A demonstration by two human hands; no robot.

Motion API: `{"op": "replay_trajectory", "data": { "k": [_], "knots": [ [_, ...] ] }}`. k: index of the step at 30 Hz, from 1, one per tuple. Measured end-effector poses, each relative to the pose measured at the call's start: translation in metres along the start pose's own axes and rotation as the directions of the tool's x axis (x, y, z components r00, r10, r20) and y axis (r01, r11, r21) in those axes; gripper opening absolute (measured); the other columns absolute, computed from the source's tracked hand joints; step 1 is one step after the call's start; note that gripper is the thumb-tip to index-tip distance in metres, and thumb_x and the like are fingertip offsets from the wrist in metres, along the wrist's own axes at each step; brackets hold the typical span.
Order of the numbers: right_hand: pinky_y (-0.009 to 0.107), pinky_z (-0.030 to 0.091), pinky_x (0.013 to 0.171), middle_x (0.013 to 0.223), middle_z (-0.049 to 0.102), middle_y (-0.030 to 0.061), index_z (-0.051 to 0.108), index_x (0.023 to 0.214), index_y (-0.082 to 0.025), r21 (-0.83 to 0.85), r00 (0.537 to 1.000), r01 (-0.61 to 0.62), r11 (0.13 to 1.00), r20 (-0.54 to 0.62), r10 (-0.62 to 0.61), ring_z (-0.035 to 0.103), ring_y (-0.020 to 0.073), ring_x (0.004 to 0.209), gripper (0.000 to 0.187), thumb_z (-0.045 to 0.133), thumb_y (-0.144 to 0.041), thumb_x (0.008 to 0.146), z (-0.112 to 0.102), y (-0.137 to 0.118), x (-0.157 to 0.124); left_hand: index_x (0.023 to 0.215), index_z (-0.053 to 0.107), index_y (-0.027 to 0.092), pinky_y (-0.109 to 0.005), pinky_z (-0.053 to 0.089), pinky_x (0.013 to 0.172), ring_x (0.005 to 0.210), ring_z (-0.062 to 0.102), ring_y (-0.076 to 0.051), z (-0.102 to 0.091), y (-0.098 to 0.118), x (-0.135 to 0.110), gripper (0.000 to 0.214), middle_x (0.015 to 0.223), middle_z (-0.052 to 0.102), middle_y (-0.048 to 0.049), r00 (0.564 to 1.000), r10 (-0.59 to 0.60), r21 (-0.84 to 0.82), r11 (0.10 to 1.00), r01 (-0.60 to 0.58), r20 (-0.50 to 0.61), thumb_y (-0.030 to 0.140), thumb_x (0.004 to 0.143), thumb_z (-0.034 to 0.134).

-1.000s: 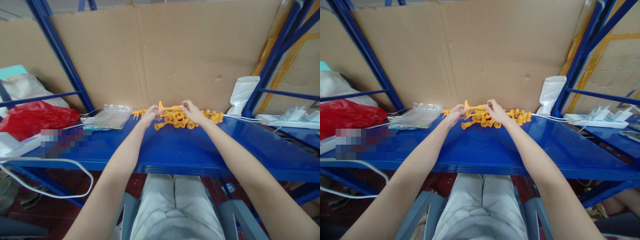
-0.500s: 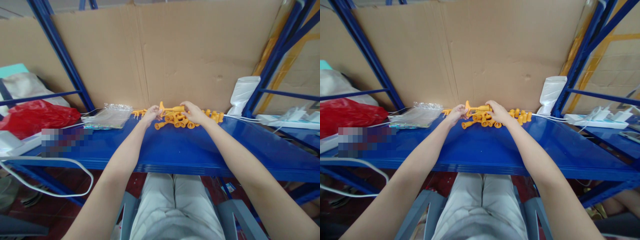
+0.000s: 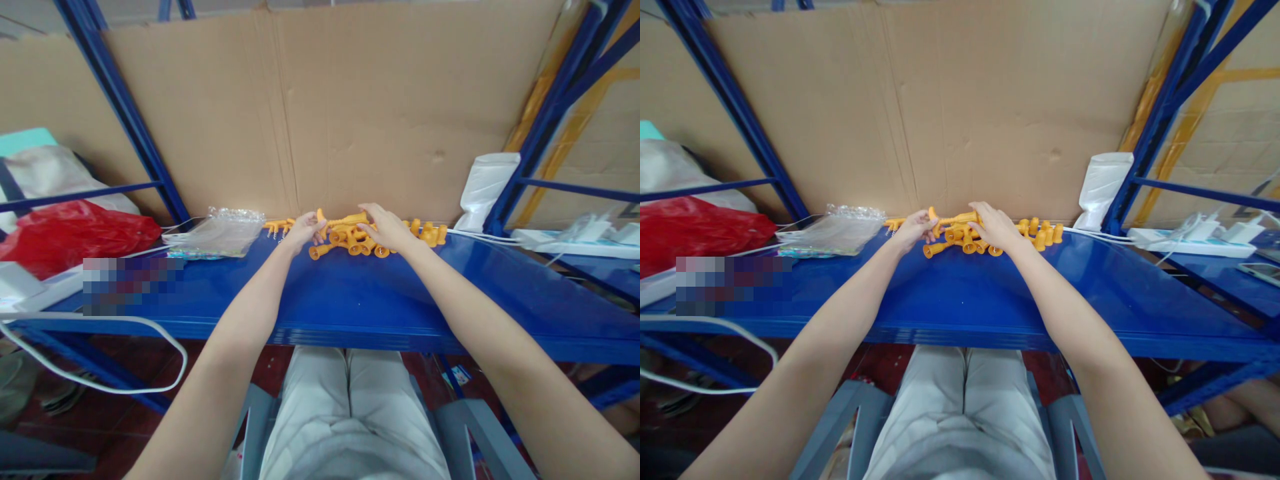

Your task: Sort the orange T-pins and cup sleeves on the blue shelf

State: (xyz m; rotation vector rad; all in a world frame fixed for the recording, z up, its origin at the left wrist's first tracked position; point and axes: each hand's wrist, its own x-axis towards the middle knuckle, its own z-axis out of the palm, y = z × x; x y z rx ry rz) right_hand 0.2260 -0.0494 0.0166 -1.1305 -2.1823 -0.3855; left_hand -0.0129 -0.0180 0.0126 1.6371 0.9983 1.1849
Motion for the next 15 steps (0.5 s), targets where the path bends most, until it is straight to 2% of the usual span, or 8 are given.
{"op": "replay_trajectory", "data": {
  "k": [3, 7, 11, 15],
  "knots": [
    [0.051, 0.051, 0.098, 0.138, 0.06, 0.0209, 0.047, 0.145, -0.014, 0.021, 0.999, -0.048, 0.999, -0.003, 0.048, 0.063, 0.032, 0.118, 0.051, 0.038, -0.037, 0.101, 0.0005, -0.0025, -0.0002, 0.087, 0.054, 0.017, -0.017, 0.042, 0.046, 0.039, 0.054, -0.005, 0.0002, -0.0012, 0.0006, 0.017, 0.065, 0.069, 0.0024, 1.0, -0.002, 0.002, 1.0, 0.002, 0.01, 0.022, 0.09, 0.071],
    [0.049, 0.05, 0.098, 0.128, 0.066, 0.0213, 0.045, 0.147, -0.01, 0.018, 0.99, -0.123, 0.992, 0.075, 0.121, 0.065, 0.0322, 0.114, 0.051, 0.036, -0.032, 0.101, 0.0024, -0.0026, -0.0007, 0.088, 0.055, 0.017, -0.017, 0.043, 0.047, 0.038, 0.053, -0.005, 0.0021, 0.0002, -0.0015, 0.01, 0.063, 0.068, 0.0031, 1.0, -0.014, 0.016, 1.0, 0.014, -0.005, 0.014, 0.093, 0.062],
    [0.05, 0.049, 0.1, 0.133, 0.062, 0.0206, 0.046, 0.145, -0.013, 0.032, 0.996, -0.061, 0.998, 0.074, 0.058, 0.061, 0.0319, 0.119, 0.051, 0.045, -0.027, 0.096, 0.0043, 0.0002, -0.0001, 0.085, 0.055, 0.017, -0.017, 0.043, 0.049, 0.038, 0.053, -0.005, 0.0025, 0.0015, -0.0021, 0.012, 0.062, 0.067, 0.003, 0.999, -0.026, 0.042, 0.999, 0.027, -0.024, 0.017, 0.093, 0.064],
    [0.053, 0.049, 0.098, 0.136, 0.057, 0.0207, 0.048, 0.142, -0.015, -0.027, 0.998, 0.016, 1.0, 0.058, -0.015, 0.057, 0.0338, 0.123, 0.05, 0.049, -0.025, 0.093, 0.0013, -0.0006, 0.0007, 0.083, 0.054, 0.017, -0.019, 0.045, 0.05, 0.037, 0.051, -0.005, 0.004, 0.004, -0.0025, 0.014, 0.063, 0.069, 0.0017, 0.997, -0.054, 0.03, 0.998, 0.056, -0.051, 0.019, 0.094, 0.062]
  ]
}}
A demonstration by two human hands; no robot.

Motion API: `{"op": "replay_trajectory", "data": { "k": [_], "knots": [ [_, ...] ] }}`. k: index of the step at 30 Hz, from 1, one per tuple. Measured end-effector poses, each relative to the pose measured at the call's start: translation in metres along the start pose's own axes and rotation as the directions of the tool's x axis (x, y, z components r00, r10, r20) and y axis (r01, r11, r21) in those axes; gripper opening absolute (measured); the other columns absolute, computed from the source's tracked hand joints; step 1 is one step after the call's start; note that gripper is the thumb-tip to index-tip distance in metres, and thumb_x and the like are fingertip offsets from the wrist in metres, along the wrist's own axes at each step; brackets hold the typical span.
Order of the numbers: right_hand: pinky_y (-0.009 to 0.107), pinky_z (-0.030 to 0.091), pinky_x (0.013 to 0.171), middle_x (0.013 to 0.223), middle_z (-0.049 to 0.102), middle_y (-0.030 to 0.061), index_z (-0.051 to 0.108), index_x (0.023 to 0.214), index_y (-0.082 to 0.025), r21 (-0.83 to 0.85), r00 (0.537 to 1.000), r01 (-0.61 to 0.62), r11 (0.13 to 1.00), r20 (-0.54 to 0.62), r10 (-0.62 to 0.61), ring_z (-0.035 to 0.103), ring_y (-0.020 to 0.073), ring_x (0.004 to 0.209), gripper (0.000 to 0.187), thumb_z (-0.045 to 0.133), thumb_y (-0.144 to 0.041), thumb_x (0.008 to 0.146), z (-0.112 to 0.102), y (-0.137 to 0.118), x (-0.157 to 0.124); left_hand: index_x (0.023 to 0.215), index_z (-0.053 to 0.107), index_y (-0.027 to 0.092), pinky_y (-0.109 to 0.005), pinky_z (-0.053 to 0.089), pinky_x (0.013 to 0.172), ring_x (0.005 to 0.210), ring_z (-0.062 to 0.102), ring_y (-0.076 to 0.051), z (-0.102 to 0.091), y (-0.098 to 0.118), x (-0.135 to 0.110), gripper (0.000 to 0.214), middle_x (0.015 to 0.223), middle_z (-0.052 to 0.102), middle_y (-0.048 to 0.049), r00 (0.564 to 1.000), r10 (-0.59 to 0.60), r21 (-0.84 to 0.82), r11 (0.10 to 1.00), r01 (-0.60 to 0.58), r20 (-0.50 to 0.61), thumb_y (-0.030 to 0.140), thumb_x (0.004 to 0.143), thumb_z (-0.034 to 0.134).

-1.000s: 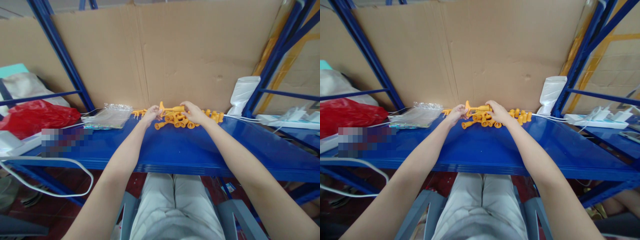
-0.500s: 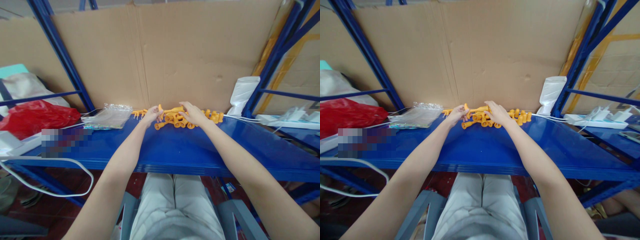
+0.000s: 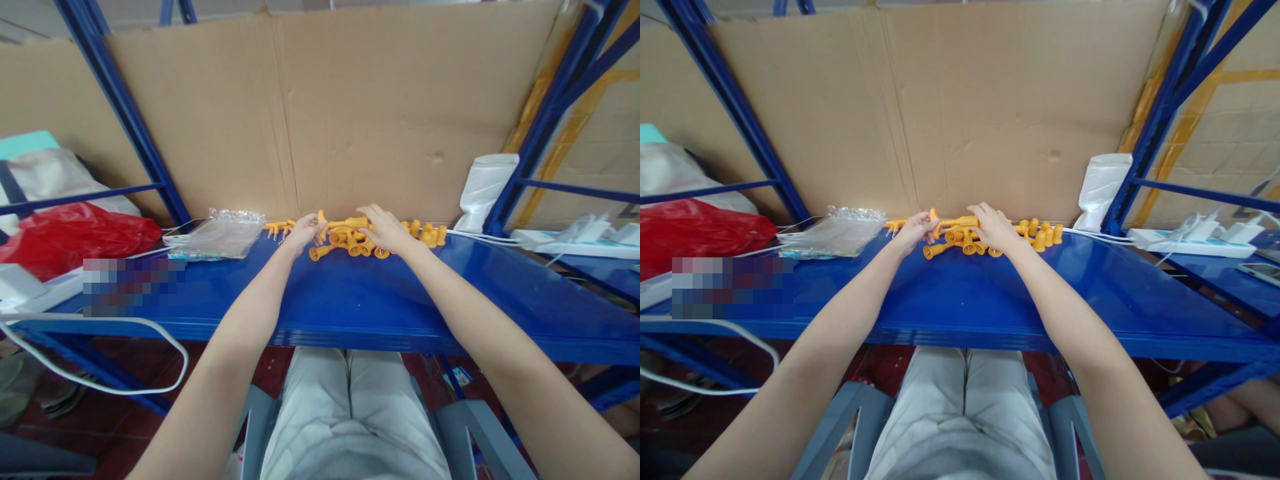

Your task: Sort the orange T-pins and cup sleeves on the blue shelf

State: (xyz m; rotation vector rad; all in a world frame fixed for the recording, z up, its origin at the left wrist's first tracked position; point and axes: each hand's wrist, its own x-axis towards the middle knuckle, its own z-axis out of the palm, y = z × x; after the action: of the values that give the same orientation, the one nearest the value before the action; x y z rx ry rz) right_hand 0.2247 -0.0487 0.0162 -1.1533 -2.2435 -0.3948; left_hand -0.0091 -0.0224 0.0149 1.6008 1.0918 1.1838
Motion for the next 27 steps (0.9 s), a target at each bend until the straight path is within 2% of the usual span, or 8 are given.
{"op": "replay_trajectory", "data": {
  "k": [4, 10, 16, 22, 27],
  "knots": [
    [0.052, 0.047, 0.098, 0.133, 0.057, 0.0203, 0.052, 0.138, -0.015, -0.086, 1.0, 0.017, 0.996, -0.016, -0.018, 0.053, 0.0348, 0.126, 0.047, 0.048, -0.021, 0.091, -0.004, -0.004, 0.0, 0.078, 0.05, 0.018, -0.017, 0.039, 0.045, 0.035, 0.048, -0.005, 0.003, 0.004, -0.002, 0.02, 0.06, 0.068, 0.0026, 1.0, -0.013, -0.036, 0.999, 0.012, -0.027, 0.015, 0.097, 0.057],
    [0.049, 0.044, 0.095, 0.13, 0.056, 0.0201, 0.054, 0.132, -0.014, -0.196, 0.999, 0.003, 0.981, -0.031, -0.009, 0.052, 0.0335, 0.121, 0.044, 0.047, -0.015, 0.089, -0.004, -0.008, 0.001, 0.07, 0.05, 0.017, -0.017, 0.034, 0.04, 0.031, 0.044, -0.005, 0.004, 0.012, -0.007, 0.027, 0.058, 0.068, 0.0004, 0.999, -0.044, -0.109, 0.993, 0.04, -0.028, 0.016, 0.096, 0.058],
    [0.046, 0.042, 0.092, 0.127, 0.057, 0.0183, 0.059, 0.124, -0.016, -0.245, 0.997, -0.024, 0.969, -0.081, 0.005, 0.053, 0.0315, 0.115, 0.042, 0.042, -0.008, 0.086, -0.006, -0.008, 0.002, 0.065, 0.049, 0.016, -0.017, 0.028, 0.036, 0.03, 0.04, -0.004, 0.003, 0.014, -0.007, 0.031, 0.052, 0.062, 0.0004, 0.995, -0.067, -0.257, 0.965, 0.046, -0.074, 0.015, 0.094, 0.06],
    [0.048, 0.042, 0.092, 0.122, 0.059, 0.0198, 0.06, 0.119, -0.014, -0.269, 0.981, -0.182, 0.946, -0.113, 0.157, 0.053, 0.0337, 0.113, 0.036, 0.046, -0.015, 0.086, -0.011, 0.005, -0.003, 0.067, 0.052, 0.016, -0.018, 0.029, 0.037, 0.03, 0.038, -0.006, -0.011, 0.005, 0.005, 0.031, 0.045, 0.054, 0.0026, 0.964, -0.146, -0.353, 0.934, 0.06, -0.223, 0.018, 0.098, 0.051],
    [0.05, 0.042, 0.093, 0.116, 0.062, 0.0207, 0.061, 0.112, -0.012, -0.273, 0.945, -0.325, 0.906, -0.127, 0.301, 0.053, 0.0348, 0.113, 0.029, 0.048, -0.026, 0.09, -0.011, 0.008, -0.005, 0.068, 0.053, 0.016, -0.018, 0.029, 0.038, 0.032, 0.04, -0.007, -0.013, 0.002, 0.008, 0.03, 0.045, 0.052, 0.0026, 0.941, -0.213, -0.359, 0.927, 0.11, -0.262, 0.021, 0.098, 0.052]
  ]
}}
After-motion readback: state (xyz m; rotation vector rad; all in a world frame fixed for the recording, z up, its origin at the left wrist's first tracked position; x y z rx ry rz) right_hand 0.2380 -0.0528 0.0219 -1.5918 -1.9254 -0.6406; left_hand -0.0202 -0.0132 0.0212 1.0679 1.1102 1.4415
